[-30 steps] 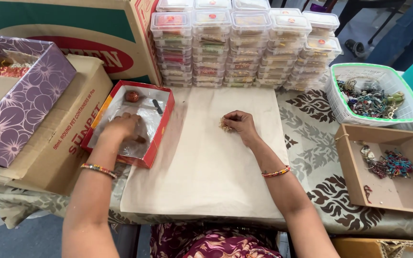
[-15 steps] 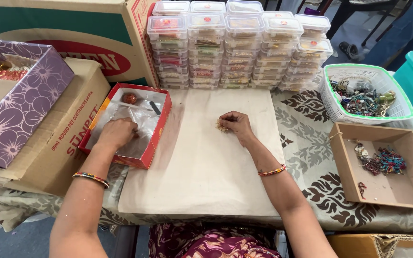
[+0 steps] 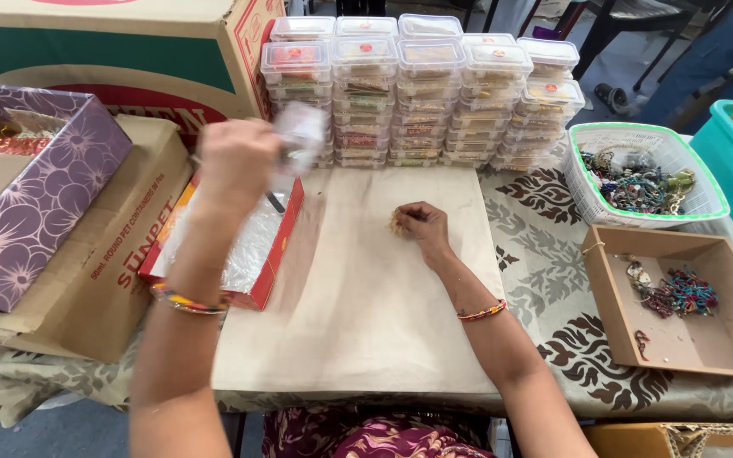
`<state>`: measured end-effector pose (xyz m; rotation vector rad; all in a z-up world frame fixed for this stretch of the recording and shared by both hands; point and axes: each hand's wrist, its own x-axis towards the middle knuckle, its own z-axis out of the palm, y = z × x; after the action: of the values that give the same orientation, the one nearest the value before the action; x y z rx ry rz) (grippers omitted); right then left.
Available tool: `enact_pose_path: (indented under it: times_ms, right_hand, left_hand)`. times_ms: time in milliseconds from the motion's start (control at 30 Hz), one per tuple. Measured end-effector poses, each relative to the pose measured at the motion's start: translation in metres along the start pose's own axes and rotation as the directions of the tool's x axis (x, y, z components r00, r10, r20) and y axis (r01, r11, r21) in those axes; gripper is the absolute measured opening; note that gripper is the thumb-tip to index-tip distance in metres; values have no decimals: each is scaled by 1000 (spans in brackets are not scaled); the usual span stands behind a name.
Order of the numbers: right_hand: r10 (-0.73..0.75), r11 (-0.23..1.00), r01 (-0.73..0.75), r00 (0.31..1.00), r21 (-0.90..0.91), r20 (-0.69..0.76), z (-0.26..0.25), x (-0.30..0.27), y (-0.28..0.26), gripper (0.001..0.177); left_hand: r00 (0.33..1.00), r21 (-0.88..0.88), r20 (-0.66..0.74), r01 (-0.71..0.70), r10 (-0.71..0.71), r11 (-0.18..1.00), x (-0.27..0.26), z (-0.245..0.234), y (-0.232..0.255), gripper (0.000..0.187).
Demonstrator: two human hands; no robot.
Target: The person sits at a table and packs small jewelry items into clear plastic bags. They then place the sealed bags into decorative red and gold pouches, folding the tops closed. The person handles multiple items from a box and a basket, organizing them into the pouches.
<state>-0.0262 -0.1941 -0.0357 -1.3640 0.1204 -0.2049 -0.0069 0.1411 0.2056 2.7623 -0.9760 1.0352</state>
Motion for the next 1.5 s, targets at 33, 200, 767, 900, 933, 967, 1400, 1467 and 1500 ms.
enact_pose_path:
  times_ms: [33, 200, 767, 900, 933, 967, 1400, 1467, 1500]
  right_hand:
    - [-1, 1000, 1, 1000, -2, -5, -3, 2, -1, 12]
    - [-161, 974, 200, 943, 106, -290, -22, 16, 7, 14]
    - [-301, 909, 391, 856, 146, -421, -29, 24, 13, 15]
    - [-336, 894, 429, 833, 129, -439, -30, 26, 13, 15]
    - [-340, 892, 433, 832, 128, -439, -31, 29, 14, 15]
    - [-337, 893, 433, 826, 124, -452, -32, 29, 15, 15]
    - [-323, 908, 405, 840, 106, -436, -25, 25, 13, 13]
    - [-327, 910, 404, 839, 96, -434, -29, 28, 13, 14]
    - [-320, 915, 393, 845, 92, -428, -28, 28, 16, 14]
  left_hand:
    - [1000, -4, -1, -3, 3, 1000, 3, 23, 19, 13]
    - [973, 53, 139, -196, 187, 979, -9, 175, 100, 20]
    - [954, -378, 109, -221, 280, 899, -28, 215, 136, 13]
    - [927, -329, 233, -211, 295, 920, -16, 194, 132, 13]
    - [928, -328, 228, -212, 295, 921, -4, 171, 129, 13]
    - [826, -404, 503, -35, 254, 914, 6, 148, 127, 9]
    - [971, -503, 188, -34, 148, 864, 45, 321, 155, 63]
    - [960, -487, 245, 0, 137, 873, 52, 299, 157, 55]
    - [943, -465, 313, 43, 118, 884, 51, 288, 155, 48]
